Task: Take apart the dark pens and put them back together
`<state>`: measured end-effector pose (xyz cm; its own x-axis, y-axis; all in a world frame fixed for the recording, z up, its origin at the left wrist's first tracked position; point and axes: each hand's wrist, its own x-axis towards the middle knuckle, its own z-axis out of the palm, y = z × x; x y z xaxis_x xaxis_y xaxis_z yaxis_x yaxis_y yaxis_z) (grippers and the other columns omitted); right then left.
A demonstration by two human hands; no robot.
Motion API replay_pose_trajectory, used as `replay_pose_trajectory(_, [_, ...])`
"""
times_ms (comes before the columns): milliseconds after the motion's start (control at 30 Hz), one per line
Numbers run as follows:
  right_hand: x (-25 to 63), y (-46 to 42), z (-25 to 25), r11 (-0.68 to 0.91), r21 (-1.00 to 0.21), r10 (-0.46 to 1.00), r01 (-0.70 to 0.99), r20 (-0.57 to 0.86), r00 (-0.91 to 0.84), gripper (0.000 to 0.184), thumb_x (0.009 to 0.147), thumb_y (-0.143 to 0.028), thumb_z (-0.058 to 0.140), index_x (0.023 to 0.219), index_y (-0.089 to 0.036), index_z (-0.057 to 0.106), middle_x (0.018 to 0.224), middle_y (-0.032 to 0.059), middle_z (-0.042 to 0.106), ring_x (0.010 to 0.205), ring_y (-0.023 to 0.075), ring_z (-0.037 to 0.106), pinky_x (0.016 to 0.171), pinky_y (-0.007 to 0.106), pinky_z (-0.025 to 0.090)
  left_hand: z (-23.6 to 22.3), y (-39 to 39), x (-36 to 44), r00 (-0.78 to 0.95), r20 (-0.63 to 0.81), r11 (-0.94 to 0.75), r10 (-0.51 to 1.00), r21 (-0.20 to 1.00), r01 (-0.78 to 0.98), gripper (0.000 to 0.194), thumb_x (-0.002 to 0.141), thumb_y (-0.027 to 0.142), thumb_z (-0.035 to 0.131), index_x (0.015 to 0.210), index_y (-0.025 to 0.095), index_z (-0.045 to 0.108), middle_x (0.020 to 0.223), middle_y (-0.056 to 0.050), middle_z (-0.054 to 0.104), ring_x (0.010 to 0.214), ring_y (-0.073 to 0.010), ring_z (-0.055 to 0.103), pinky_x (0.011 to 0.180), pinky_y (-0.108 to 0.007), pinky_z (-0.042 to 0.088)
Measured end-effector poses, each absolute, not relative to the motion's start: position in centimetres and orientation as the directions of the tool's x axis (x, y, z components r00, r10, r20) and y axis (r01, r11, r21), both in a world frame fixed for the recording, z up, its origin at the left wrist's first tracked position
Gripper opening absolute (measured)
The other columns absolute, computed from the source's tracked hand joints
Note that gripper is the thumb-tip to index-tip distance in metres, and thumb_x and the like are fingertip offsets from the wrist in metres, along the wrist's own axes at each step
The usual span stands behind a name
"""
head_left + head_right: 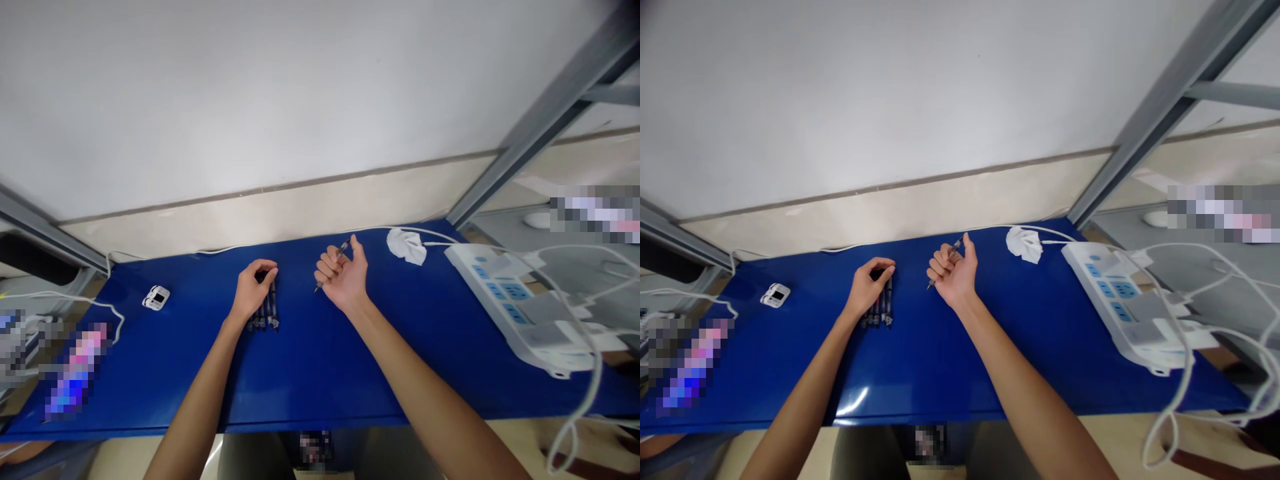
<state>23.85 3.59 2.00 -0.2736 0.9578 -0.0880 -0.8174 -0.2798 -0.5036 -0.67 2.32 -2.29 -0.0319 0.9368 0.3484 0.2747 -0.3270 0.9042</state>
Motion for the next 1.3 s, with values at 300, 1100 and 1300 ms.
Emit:
replay_pose_trajectory(300, [21.2,4.0,0.6,-0.114,-0.703,0.990,-0.702,-0.018,-0.143,0.041,0.095,-0.064,0.067,0.086,-0.024,0.064,0.083,0.0009,0.061,0.077,0.0159,0.060,0.070,0.028,0.053,-2.3,2.3,-0.7,0.101,0.408,-0.402,0.907,0.769,0.497,0.013,0.089,0.031,0.079,0.101,0.028,0.080,0.096,-0.006,0.076,0.090,-0.0247,0.065,0.089,-0.042,0.049])
replay_pose_trajectory(1100, [20.0,0.1,0.9,0.747,-0.441,0.647,0.497,0.310,-0.697,0.037,0.096,-0.058,0.068,0.111,-0.024,0.064,0.102,0.0091,0.066,0.097,0.0290,0.057,0.090,0.045,0.041,-2.1,2.1,-0.8,0.050,0.404,-0.383,0.913,0.809,0.445,0.010,0.092,0.029,0.075,0.100,0.026,0.078,0.099,-0.009,0.072,0.096,-0.0282,0.063,0.096,-0.047,0.047])
replay_pose_trajectory(1300, [19.7,0.0,0.7,0.746,-0.481,0.635,0.461,0.303,-0.711,0.018,0.094,-0.039,0.069,0.103,-0.024,0.062,0.089,0.0041,0.065,0.088,0.0250,0.058,0.089,0.042,0.039,-2.0,2.3,-1.1,0.097,0.435,-0.427,0.895,0.775,0.466,0.016,0.093,0.033,0.075,0.107,0.027,0.078,0.109,-0.010,0.072,0.102,-0.0289,0.064,0.100,-0.048,0.048])
